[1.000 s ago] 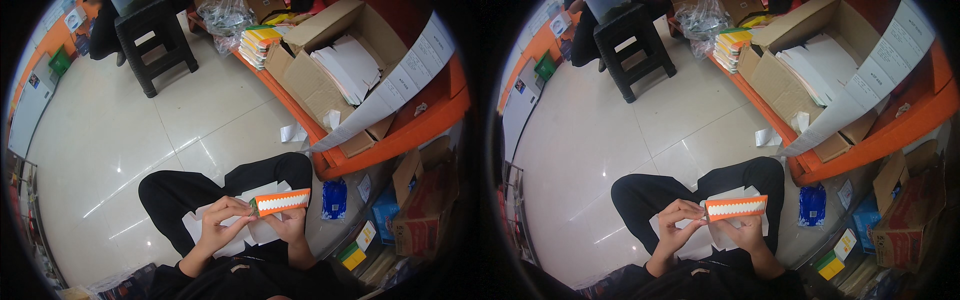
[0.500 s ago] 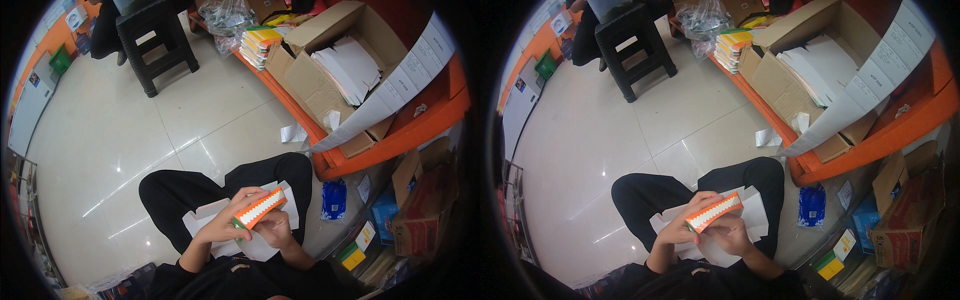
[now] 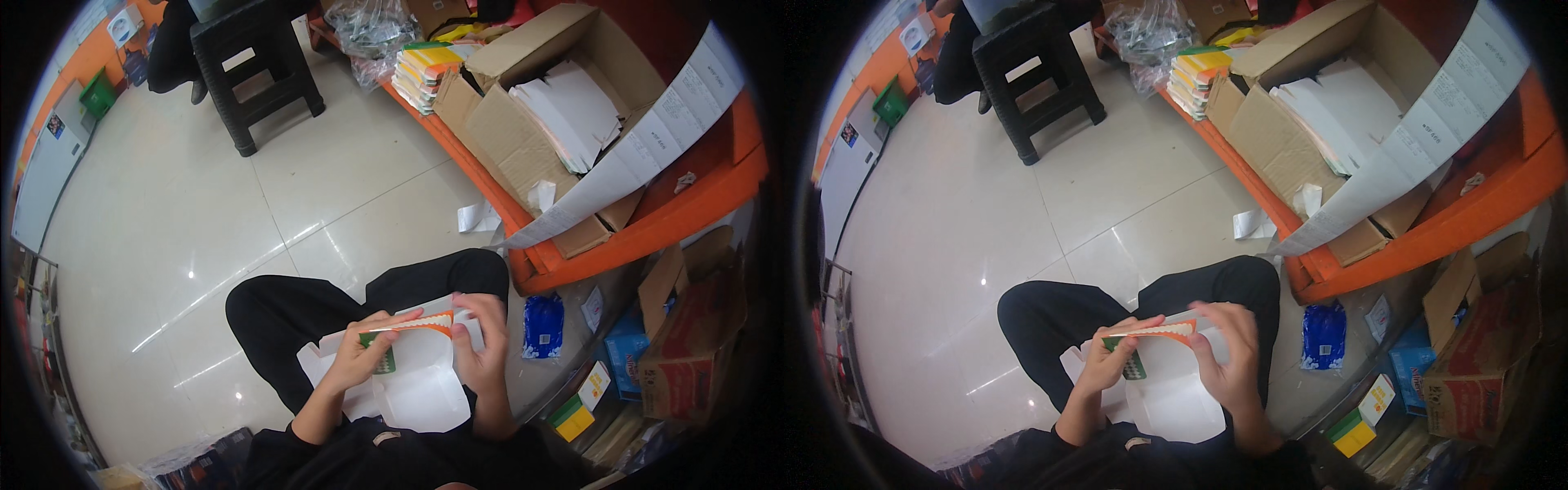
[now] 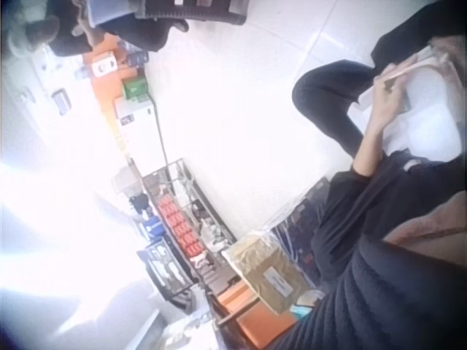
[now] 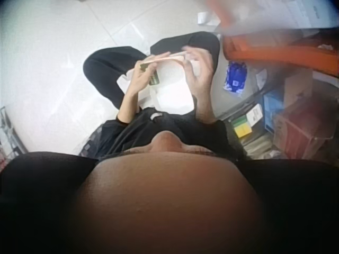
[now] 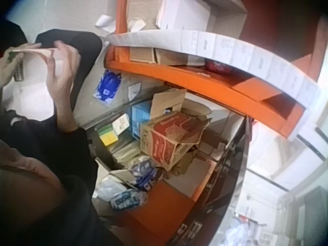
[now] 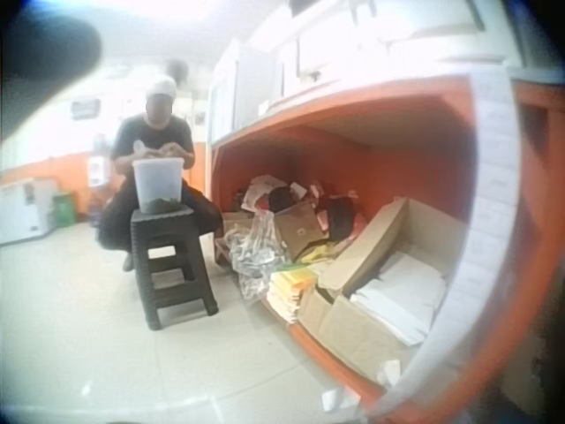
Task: The person sits on the floor and folds flat white cardboard pieces into small boxes, then inserts colorful printed inserts into each box. The person places the completed boxes on the floor beside them.
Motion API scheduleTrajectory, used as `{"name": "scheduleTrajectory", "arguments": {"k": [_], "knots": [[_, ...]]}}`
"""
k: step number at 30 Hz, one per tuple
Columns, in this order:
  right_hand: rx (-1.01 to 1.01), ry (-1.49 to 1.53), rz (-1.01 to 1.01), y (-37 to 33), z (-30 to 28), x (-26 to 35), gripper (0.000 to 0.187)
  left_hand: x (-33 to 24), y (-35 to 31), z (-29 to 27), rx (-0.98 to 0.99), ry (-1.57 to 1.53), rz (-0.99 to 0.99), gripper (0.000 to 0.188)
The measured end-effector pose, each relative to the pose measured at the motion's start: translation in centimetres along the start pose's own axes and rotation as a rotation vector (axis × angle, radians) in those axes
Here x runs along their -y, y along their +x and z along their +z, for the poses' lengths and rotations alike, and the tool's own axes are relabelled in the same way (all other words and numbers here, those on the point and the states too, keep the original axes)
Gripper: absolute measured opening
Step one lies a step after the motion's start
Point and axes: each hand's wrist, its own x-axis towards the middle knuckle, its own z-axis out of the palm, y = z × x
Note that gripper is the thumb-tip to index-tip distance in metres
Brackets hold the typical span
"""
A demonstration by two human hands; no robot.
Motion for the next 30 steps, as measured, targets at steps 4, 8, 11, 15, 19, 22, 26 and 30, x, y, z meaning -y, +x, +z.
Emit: {"name": "scheduleTrajectory", "arguments": {"k": [4, 8, 11, 15, 19, 22, 26, 30], "knots": [[0.064, 0.74, 0.111, -2.6, 3.3, -3.7, 0.012, 0.9, -0.1, 0.7, -0.112, -0.002, 0.137, 0.042], [0.03, 0.526, 0.243, -2.5, 4.4, -2.3, 0.025, 1.6, -0.7, 2.2, -0.387, 0.132, 0.139, 0.048], [-0.008, 0.533, 0.326, -2.0, 5.1, -1.6, 0.037, 2.1, -0.9, 1.4, -0.377, 0.14, 0.09, 0.044], [-0.186, 0.397, 0.378, -2.0, 5.4, -2.2, 0.036, 0.4, 0.6, 1.8, -0.307, 0.142, -0.035, 0.042], [-0.319, 0.394, 0.378, -0.9, 4.5, -3.2, 0.02, 1.5, -0.2, 1.7, -0.146, 0.329, -0.23, 0.028], [-0.298, 0.566, 0.417, -1.1, 5.1, -2.3, 0.024, 2.8, 0.0, 1.2, -0.292, 0.304, -0.213, 0.026], [-0.011, 0.457, 0.356, -2.3, 4.9, -2.4, 0.044, 2.1, 0.9, 1.1, -0.4, 0.158, -0.184, 0.052], [0.06, 0.282, 0.472, -2.3, 4.0, -3.0, 0.025, 1.3, 0.5, 1.3, -0.269, 0.166, -0.06, 0.072]]}}
